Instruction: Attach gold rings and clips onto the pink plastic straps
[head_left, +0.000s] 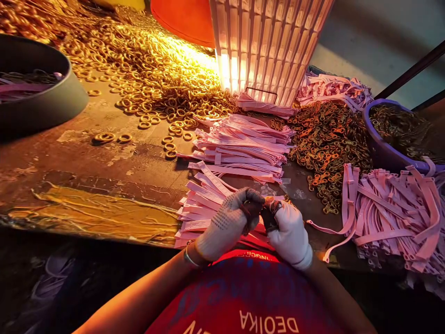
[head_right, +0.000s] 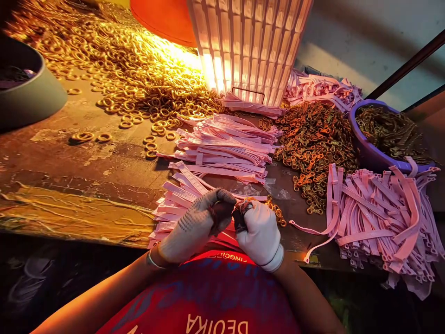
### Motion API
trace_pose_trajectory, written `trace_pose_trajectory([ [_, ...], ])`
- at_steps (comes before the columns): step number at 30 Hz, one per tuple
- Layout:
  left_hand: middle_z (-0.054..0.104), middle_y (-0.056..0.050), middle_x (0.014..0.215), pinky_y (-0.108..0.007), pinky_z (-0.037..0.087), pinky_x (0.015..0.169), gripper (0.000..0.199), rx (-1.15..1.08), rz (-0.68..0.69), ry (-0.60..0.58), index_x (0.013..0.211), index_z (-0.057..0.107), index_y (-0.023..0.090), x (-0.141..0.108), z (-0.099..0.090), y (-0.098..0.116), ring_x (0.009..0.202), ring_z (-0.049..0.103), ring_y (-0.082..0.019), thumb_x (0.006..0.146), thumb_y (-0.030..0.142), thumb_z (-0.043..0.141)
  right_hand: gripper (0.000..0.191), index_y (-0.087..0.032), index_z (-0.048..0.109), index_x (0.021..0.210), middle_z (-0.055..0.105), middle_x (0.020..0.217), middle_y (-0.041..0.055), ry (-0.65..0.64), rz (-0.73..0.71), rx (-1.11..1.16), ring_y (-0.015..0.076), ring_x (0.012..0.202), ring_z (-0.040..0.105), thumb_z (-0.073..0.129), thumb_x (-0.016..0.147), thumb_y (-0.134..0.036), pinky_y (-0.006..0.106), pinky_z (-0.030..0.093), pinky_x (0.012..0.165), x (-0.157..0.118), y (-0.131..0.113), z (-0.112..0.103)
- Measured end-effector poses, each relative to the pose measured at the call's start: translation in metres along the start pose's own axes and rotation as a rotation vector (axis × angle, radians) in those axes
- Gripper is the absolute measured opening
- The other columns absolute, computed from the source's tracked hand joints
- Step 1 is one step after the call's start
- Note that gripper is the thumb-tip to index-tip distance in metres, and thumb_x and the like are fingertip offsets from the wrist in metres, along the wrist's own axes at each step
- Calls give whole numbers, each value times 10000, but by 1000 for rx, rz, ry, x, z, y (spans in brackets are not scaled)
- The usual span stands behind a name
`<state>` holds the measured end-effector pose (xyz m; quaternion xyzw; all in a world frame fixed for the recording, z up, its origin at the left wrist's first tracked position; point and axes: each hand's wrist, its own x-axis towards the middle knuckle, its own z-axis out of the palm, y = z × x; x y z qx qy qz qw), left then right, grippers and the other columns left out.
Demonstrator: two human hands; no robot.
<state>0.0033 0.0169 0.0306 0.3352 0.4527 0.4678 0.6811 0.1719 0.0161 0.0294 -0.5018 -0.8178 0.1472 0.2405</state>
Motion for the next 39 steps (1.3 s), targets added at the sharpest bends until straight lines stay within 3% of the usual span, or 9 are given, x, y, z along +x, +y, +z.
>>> trace_pose_trajectory([
  [3, 456, 69, 555, -181, 266, 420, 175, -234, -96, -5, 921, 617, 193, 11, 5, 0, 425, 358, -63, 828, 330, 674, 263, -186, 665, 915, 660, 743, 81, 0, 70, -65, 220, 673, 620, 448, 1000, -307, 308, 453, 629, 0, 1, 3],
  [5, 469, 58, 537, -193, 271, 418, 226, -133, -51, -61, 985, 663, 181, 26, 4, -1, 420, 361, -73, 867, 373, 651, 280, -206, 636, 826, 628, 661, 50, -31, 144, -42, 196, 590, 577, 461, 1006, -328, 288, 405, 573, 3, 7, 0],
  [11, 672, -105, 930, -309, 490, 756, 151, 994, 379, -68, 925, 748, 157, 93, -7, 4, 851, 628, -211, 902, 246, 629, 217, -220, 659, 929, 687, 764, 63, 169, 246, 132, 215, 685, 616, 513, 999, -365, 311, 477, 675, 6, 34, -19],
  [16, 635, -181, 1107, -367, 488, 730, 207, 1423, 297, -79, 984, 706, 125, 118, 2, 3, 821, 662, -254, 940, 185, 513, 191, -226, 642, 863, 656, 720, 39, 72, 262, 202, 202, 658, 597, 532, 968, -341, 299, 492, 652, -1, 39, -15],
  [20, 636, -196, 1131, -375, 491, 735, 183, 1449, 280, -56, 988, 677, 115, 118, 8, -1, 829, 672, -265, 933, 210, 532, 161, -234, 686, 955, 693, 751, 54, 59, 243, 173, 228, 681, 630, 530, 914, -237, 311, 515, 658, -4, 40, -9],
  [24, 671, -156, 1098, -346, 496, 808, 170, 1415, 319, -14, 988, 655, 135, 107, 1, 2, 923, 669, -246, 875, 109, 530, 388, -228, 698, 1118, 715, 804, 63, 47, 209, 78, 248, 734, 655, 512, 796, -116, 323, 534, 687, -4, 42, -10],
  [29, 608, 7, 624, -241, 441, 551, 124, 829, 203, -30, 915, 622, 190, 60, -13, 18, 522, 561, -135, 915, 196, 498, 607, -193, 634, 1273, 705, 1095, 114, 47, 27, -13, 271, 960, 647, 468, 702, -67, 377, 538, 839, 1, 31, -14],
  [33, 481, 56, 472, -191, 283, 382, 194, 488, -72, -103, 931, 623, 190, 21, -19, 25, 369, 403, -94, 954, 358, 528, 347, -164, 665, 1124, 686, 918, 106, -53, -51, -163, 257, 821, 623, 491, 828, -112, 357, 501, 750, 9, 17, -11],
  [39, 483, 53, 478, -188, 252, 353, 333, 289, -144, -71, 973, 626, 182, 7, -20, 10, 362, 348, -80, 941, 509, 578, 138, -165, 640, 832, 614, 762, 105, -94, -147, -467, 253, 702, 548, 542, 769, -92, 362, 399, 626, 12, -1, -2],
])
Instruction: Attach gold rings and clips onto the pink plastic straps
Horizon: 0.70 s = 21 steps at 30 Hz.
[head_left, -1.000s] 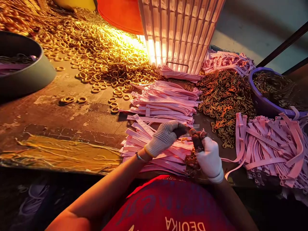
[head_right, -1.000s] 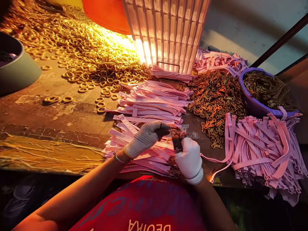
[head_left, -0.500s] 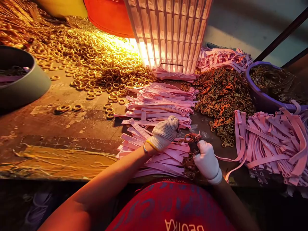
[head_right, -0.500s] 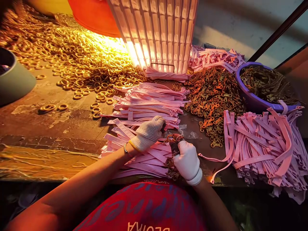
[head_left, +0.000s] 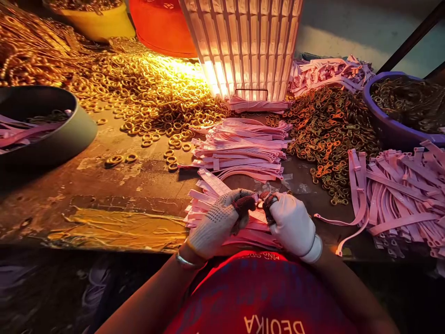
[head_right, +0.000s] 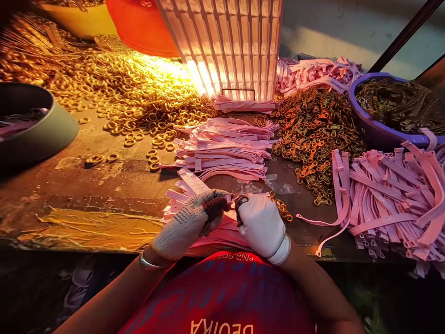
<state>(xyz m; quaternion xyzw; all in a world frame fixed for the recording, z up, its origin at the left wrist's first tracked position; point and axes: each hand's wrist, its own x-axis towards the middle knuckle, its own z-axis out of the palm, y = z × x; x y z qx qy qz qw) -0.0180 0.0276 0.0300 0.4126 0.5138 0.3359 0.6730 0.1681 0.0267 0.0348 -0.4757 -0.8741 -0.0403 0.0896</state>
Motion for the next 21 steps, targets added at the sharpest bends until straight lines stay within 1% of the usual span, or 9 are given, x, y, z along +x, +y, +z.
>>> trace_pose_trajectory([
  [3, 473, 60, 504, -195, 265, 376, 306, -11, 29, 18, 905, 587, 199, 3, 8, -6, 382, 347, -80, 932, 503, 587, 144, -157, 634, 846, 585, 722, 102, 75, 36, -111, 247, 670, 499, 523, 818, -71, 363, 353, 598, -2, -5, 1],
  [7, 593, -4, 685, -201, 363, 515, 291, 253, 241, 52, 775, 603, 178, 5, 13, -6, 582, 483, -102, 888, 440, 664, 218, -199, 572, 768, 555, 705, 91, 187, 73, -202, 234, 643, 436, 468, 917, -79, 365, 298, 573, -5, -3, 5],
  [8, 597, -10, 690, -204, 362, 523, 298, 279, 239, 14, 768, 610, 176, 5, 13, -6, 596, 482, -107, 897, 441, 653, 222, -198, 573, 783, 561, 721, 92, 202, 56, -184, 233, 649, 435, 458, 937, -87, 364, 295, 574, -6, -2, 5],
  [10, 543, 9, 605, -212, 315, 475, 347, 226, 134, -113, 777, 605, 182, 5, 10, -4, 521, 423, -102, 947, 483, 577, 193, -184, 592, 849, 579, 769, 99, 202, 16, -113, 232, 672, 454, 458, 962, -102, 361, 299, 581, -7, 1, 7],
  [12, 492, 25, 535, -223, 269, 435, 364, 173, 68, -204, 776, 605, 191, 6, 7, -2, 461, 368, -101, 964, 496, 540, 152, -171, 612, 904, 603, 811, 107, 162, -21, -44, 232, 694, 485, 485, 947, -99, 357, 319, 595, -8, 2, 8],
  [15, 606, -16, 624, -231, 332, 477, 258, 208, 170, -209, 748, 651, 193, 10, 3, -1, 556, 470, -130, 881, 413, 660, 163, -161, 639, 932, 648, 863, 123, 62, -25, -27, 242, 720, 530, 530, 854, -68, 358, 372, 624, -6, 3, 9],
  [17, 647, -27, 687, -232, 363, 508, 226, 229, 199, -224, 750, 666, 189, 11, 0, -1, 606, 506, -139, 860, 386, 685, 203, -156, 652, 960, 671, 895, 131, -12, 7, -33, 252, 747, 561, 549, 810, -66, 360, 407, 653, -5, 4, 6],
  [19, 600, -3, 627, -226, 347, 494, 291, 234, 157, -216, 753, 633, 183, 10, 0, -2, 551, 474, -117, 913, 426, 632, 194, -148, 654, 999, 685, 921, 138, -103, 21, -28, 263, 782, 590, 567, 833, -100, 361, 432, 685, -2, 5, -1],
  [21, 524, 35, 551, -218, 318, 465, 353, 237, 108, -167, 769, 593, 182, 7, 1, -4, 476, 419, -94, 962, 476, 562, 186, -139, 650, 1047, 692, 934, 141, -205, 8, -22, 269, 800, 613, 573, 878, -142, 358, 437, 695, 0, 8, -10],
])
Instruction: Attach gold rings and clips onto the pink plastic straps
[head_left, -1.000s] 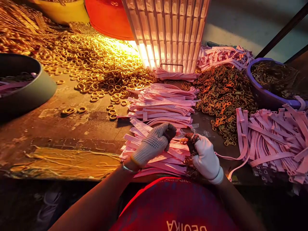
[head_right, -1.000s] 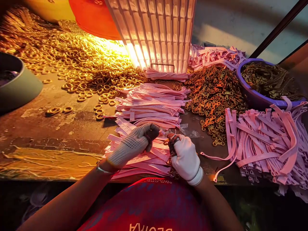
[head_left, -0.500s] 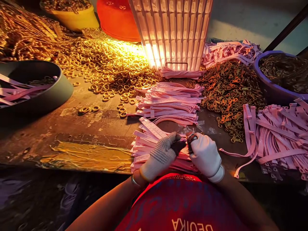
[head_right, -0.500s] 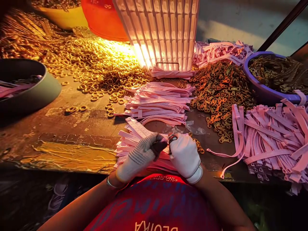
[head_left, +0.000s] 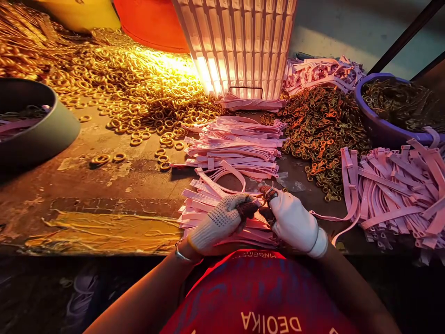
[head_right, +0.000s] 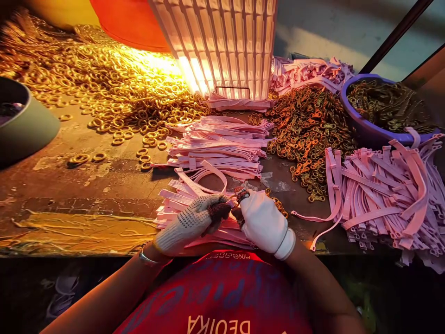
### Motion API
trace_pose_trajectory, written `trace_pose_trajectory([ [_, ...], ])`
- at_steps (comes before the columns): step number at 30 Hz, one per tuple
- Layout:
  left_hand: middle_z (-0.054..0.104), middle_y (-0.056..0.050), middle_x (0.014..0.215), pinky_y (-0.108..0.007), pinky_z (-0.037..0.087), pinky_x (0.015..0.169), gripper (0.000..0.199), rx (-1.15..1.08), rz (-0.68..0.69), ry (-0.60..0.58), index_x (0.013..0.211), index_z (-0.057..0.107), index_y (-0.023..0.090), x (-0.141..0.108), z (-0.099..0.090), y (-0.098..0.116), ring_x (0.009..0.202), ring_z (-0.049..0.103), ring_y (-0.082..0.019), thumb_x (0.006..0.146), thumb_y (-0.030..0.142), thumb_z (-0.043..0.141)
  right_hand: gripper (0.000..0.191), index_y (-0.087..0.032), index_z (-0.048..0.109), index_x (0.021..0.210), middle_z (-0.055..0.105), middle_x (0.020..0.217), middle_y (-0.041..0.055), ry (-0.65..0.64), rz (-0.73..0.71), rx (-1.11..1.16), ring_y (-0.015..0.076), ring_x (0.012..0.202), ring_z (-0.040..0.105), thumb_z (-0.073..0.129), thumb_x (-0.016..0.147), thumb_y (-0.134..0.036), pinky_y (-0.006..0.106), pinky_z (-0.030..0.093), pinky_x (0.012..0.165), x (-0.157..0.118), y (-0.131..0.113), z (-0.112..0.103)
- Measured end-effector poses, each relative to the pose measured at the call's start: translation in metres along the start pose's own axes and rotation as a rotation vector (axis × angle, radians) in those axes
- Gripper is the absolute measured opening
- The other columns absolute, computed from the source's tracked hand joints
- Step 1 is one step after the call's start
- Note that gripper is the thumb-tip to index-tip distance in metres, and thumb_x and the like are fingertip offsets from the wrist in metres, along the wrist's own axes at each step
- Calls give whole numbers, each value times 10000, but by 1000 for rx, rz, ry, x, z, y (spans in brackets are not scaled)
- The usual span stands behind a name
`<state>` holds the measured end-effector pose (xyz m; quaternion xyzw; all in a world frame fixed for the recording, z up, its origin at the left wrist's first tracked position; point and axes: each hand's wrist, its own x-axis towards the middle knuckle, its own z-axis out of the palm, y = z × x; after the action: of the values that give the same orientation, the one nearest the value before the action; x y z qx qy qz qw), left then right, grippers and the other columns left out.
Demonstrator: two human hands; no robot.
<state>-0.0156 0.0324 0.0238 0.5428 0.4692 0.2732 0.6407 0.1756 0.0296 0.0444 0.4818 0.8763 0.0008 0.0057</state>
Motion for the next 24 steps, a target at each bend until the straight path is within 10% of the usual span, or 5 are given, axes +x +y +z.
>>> trace_pose_trajectory([
  [7, 544, 32, 565, -221, 341, 492, 348, 170, 22, 29, 744, 604, 166, -6, 9, -4, 512, 444, -103, 958, 429, 526, 218, -126, 655, 1031, 705, 878, 124, -168, -102, 1, 251, 760, 633, 519, 865, -86, 340, 374, 635, -1, 3, 4],
  [16, 661, -7, 699, -262, 455, 692, 216, 357, 224, 104, 758, 657, 177, 0, 8, 11, 657, 557, -147, 909, 281, 541, 158, -132, 662, 984, 669, 730, 74, 240, -140, 122, 219, 652, 587, 563, 873, -186, 329, 362, 624, -9, 16, 28],
  [24, 696, -22, 744, -250, 424, 648, 231, 413, 217, 241, 817, 681, 169, -6, 22, -5, 649, 561, -140, 946, 270, 518, 129, -133, 664, 947, 655, 687, 73, 210, -56, 48, 221, 611, 577, 556, 886, -168, 336, 325, 587, -12, 6, 21],
])
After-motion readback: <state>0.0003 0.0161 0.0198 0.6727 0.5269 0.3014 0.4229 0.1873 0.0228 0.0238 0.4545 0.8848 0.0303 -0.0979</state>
